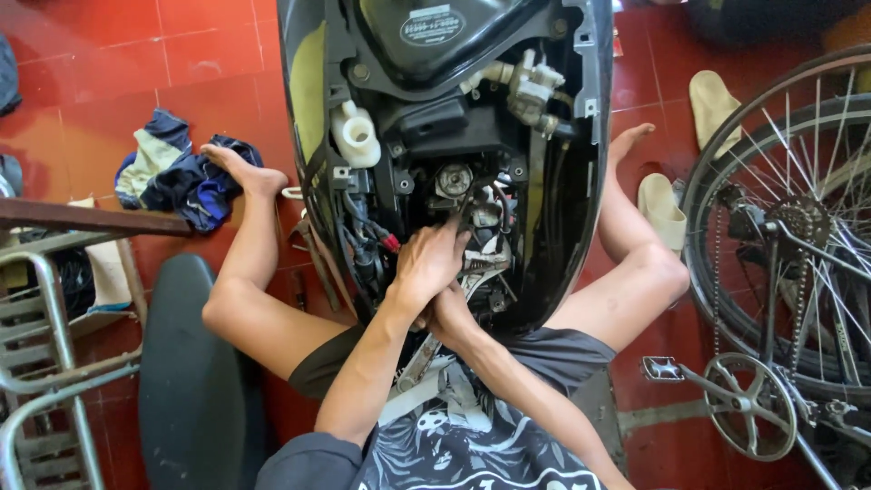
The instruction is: Cleaning and maintaining internal motorcycle engine components using a brush, wrench, and small tools.
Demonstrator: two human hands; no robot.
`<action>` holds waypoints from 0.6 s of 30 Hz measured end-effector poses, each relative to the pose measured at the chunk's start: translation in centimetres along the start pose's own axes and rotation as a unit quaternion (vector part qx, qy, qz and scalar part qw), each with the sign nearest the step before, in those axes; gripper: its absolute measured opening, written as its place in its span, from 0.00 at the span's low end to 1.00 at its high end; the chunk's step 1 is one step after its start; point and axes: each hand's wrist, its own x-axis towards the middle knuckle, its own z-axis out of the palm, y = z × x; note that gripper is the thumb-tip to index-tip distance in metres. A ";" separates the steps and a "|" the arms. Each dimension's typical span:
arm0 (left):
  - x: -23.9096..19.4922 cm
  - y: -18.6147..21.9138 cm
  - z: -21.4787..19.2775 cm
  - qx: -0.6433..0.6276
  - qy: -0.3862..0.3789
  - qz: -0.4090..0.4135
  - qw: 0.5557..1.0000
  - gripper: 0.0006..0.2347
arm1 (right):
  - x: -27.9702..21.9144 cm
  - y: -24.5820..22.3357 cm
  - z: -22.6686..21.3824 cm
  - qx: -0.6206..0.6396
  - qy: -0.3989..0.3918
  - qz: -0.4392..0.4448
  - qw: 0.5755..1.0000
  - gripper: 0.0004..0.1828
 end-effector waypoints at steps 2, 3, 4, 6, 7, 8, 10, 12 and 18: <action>1.0 -0.9 1.4 0.035 0.007 0.004 0.999 0.19 | -0.4 0.9 -0.3 -0.017 -0.004 0.005 1.000 0.31; 2.0 -1.2 1.9 0.072 0.020 0.017 0.997 0.19 | -0.1 0.7 -0.4 -0.035 -0.011 0.000 0.999 0.31; 1.9 -1.0 2.0 0.071 0.024 0.018 0.997 0.19 | 0.2 0.5 -0.6 -0.037 -0.013 -0.003 0.999 0.31; 2.1 -0.4 2.0 0.125 0.019 0.004 0.992 0.18 | 0.9 -0.3 -0.9 -0.070 -0.024 -0.020 0.997 0.31; 2.7 -0.8 2.6 0.125 0.014 0.003 0.992 0.18 | 0.7 0.0 -1.2 -0.068 -0.021 -0.016 0.997 0.31; 3.3 -1.3 3.3 0.136 0.017 -0.006 0.991 0.18 | 0.6 0.4 -1.6 -0.082 -0.024 -0.016 0.996 0.31; 3.9 -1.6 3.9 0.147 0.019 -0.013 0.989 0.19 | 0.4 0.6 -2.3 -0.096 -0.026 -0.015 0.995 0.31; 3.9 -1.4 3.0 0.099 0.053 0.000 0.994 0.18 | 0.9 0.3 -2.4 -0.129 -0.043 -0.023 0.990 0.32; 4.3 -1.7 3.3 0.001 0.043 -0.009 0.999 0.15 | -4.9 -4.8 -1.0 -0.411 -0.066 -0.123 0.901 0.26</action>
